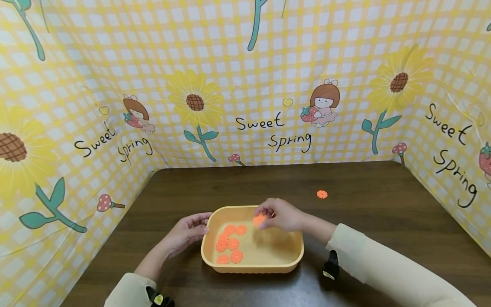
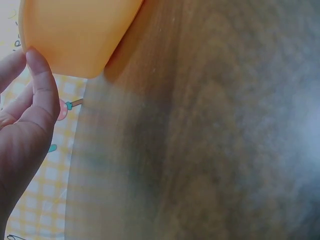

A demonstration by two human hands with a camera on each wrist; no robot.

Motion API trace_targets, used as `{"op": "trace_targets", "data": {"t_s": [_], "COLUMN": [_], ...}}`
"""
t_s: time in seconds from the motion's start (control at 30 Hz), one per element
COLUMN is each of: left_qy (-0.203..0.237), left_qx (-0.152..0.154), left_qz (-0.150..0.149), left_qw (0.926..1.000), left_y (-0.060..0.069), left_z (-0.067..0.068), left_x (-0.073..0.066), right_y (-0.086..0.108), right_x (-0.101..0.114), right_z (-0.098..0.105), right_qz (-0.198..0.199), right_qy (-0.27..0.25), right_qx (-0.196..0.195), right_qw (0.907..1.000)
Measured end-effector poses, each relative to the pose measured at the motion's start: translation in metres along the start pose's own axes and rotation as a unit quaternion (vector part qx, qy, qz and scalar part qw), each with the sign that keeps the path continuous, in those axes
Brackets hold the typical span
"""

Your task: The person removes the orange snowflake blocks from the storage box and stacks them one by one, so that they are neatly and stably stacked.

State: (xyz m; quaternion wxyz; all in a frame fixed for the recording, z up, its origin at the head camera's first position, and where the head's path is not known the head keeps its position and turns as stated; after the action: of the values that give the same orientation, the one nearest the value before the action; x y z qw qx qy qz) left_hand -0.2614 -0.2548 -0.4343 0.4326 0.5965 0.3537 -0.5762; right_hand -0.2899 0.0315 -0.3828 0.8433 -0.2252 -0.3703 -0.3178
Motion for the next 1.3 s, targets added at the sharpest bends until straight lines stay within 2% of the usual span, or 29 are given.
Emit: {"op": "trace_targets", "data": {"t_s": [0.2, 0.4, 0.8, 1.07, 1.3], "left_qy": [-0.002, 0.003, 0.000, -0.007, -0.007], "left_qx": [0.008, 0.007, 0.002, 0.000, -0.008], "left_qz": [-0.006, -0.007, -0.002, -0.002, 0.006], "left_qw": [1.0000, 0.9999, 1.0000, 1.0000, 0.9999], "left_y": [0.000, 0.000, 0.000, -0.001, -0.001], "left_z": [-0.001, -0.002, 0.000, 0.001, 0.002], "left_x": [-0.002, -0.004, 0.000, 0.000, 0.001], "right_y": [0.004, 0.009, 0.024, 0.034, 0.043], "right_x": [-0.005, -0.007, -0.022, -0.039, -0.064], "right_z": [0.016, 0.032, 0.069, 0.087, 0.100], "right_qz": [-0.013, -0.008, -0.038, -0.054, -0.079], "right_qy": [-0.021, -0.033, -0.045, -0.026, -0.006], "right_qx": [-0.023, -0.064, -0.143, -0.176, -0.210], "right_qw": [0.9994, 0.9973, 0.9880, 0.9826, 0.9746]}}
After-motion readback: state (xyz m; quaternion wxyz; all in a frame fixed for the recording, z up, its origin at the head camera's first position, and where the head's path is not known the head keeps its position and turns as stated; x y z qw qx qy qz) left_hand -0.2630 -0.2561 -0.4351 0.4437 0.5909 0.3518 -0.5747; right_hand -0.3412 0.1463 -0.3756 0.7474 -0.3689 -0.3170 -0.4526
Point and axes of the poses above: each hand's wrist, its own y-axis away from the middle knuckle, its own z-axis out of the back of the hand, x = y × z, the point moved 5 cm from there along -y, towards the middle knuckle
